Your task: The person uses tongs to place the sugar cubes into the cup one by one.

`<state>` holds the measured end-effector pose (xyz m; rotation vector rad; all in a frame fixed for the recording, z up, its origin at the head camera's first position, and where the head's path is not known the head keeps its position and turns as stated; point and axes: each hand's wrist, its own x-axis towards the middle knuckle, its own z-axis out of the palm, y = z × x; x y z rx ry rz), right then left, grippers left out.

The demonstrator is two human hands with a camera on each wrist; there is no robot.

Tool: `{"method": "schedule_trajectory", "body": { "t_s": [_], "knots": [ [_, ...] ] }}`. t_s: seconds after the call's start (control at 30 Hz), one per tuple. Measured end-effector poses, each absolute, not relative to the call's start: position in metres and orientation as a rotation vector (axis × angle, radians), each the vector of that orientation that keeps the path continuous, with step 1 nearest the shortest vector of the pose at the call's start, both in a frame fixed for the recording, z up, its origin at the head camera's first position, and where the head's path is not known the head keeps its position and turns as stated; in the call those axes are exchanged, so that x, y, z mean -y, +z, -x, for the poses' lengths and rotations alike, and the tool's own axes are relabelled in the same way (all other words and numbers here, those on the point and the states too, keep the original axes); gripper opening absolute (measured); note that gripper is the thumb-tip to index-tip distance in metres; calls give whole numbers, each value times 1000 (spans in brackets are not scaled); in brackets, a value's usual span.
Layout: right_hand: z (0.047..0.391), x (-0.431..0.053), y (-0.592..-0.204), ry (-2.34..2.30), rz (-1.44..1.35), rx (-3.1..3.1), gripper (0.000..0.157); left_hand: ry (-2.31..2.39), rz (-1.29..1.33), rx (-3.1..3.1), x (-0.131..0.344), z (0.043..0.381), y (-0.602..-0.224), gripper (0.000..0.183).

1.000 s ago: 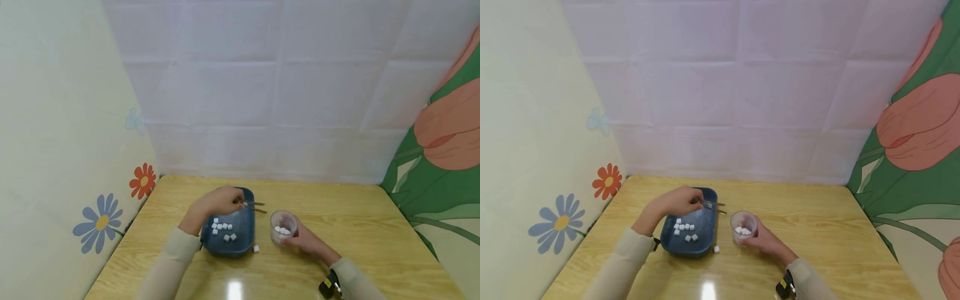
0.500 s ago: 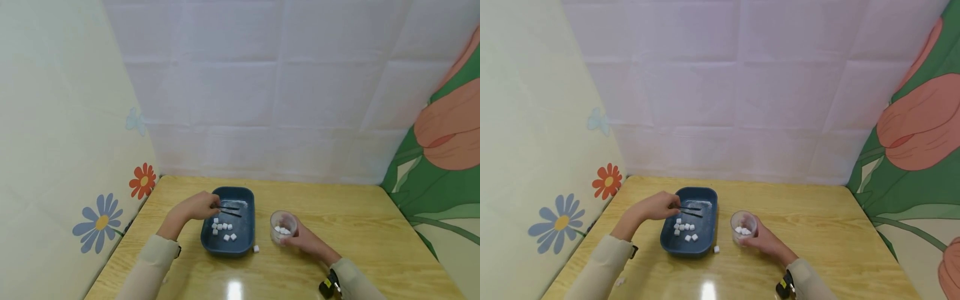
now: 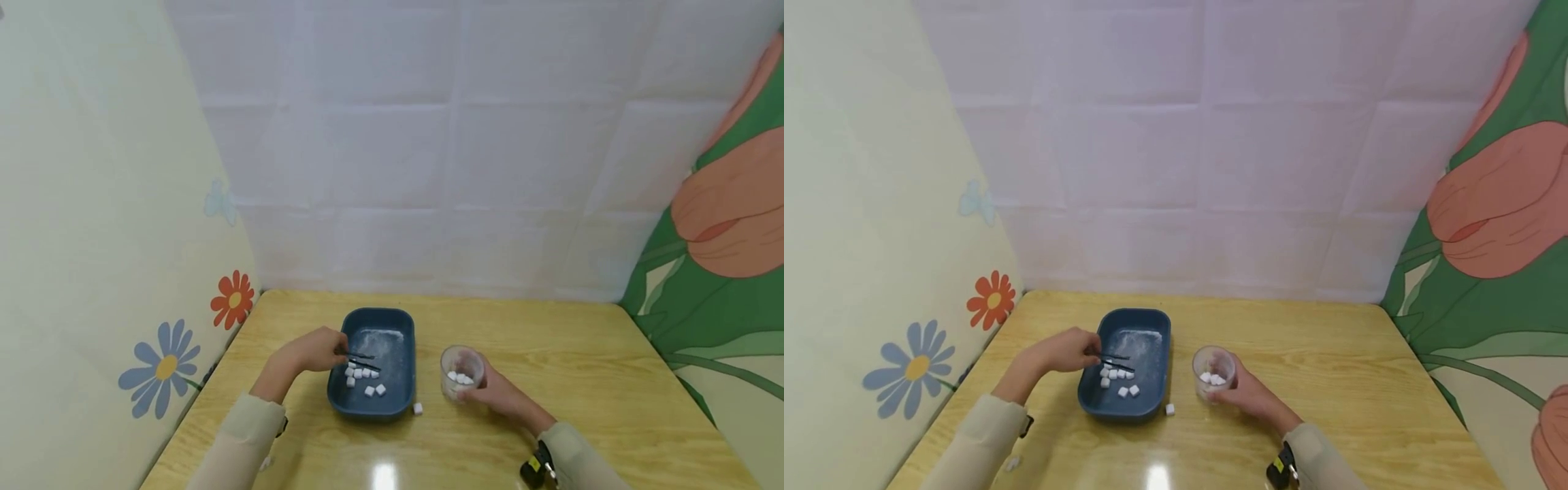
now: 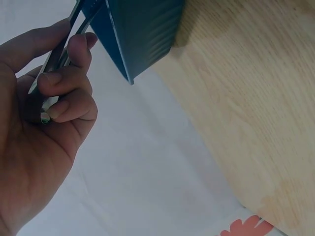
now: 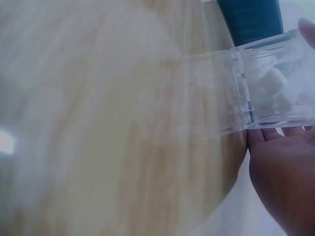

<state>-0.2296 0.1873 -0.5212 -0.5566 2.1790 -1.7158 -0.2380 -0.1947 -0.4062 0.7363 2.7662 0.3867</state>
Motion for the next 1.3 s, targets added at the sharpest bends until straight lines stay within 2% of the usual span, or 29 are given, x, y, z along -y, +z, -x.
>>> {"method": "schedule_trajectory", "body": {
  "t_s": [0.5, 0.7, 1.3],
  "knots": [
    [230, -185, -521, -1645, 463, -2221, 90, 367, -688, -2758, 193, 235, -417, 5],
    [229, -186, -518, -1647, 491, -2220, 89, 337, -741, -2765, 192, 235, -416, 8],
    [227, -187, -517, -1683, 530, -2187, 88, 290, -684, -2731, 185, 234, -413, 14]
  ]
}}
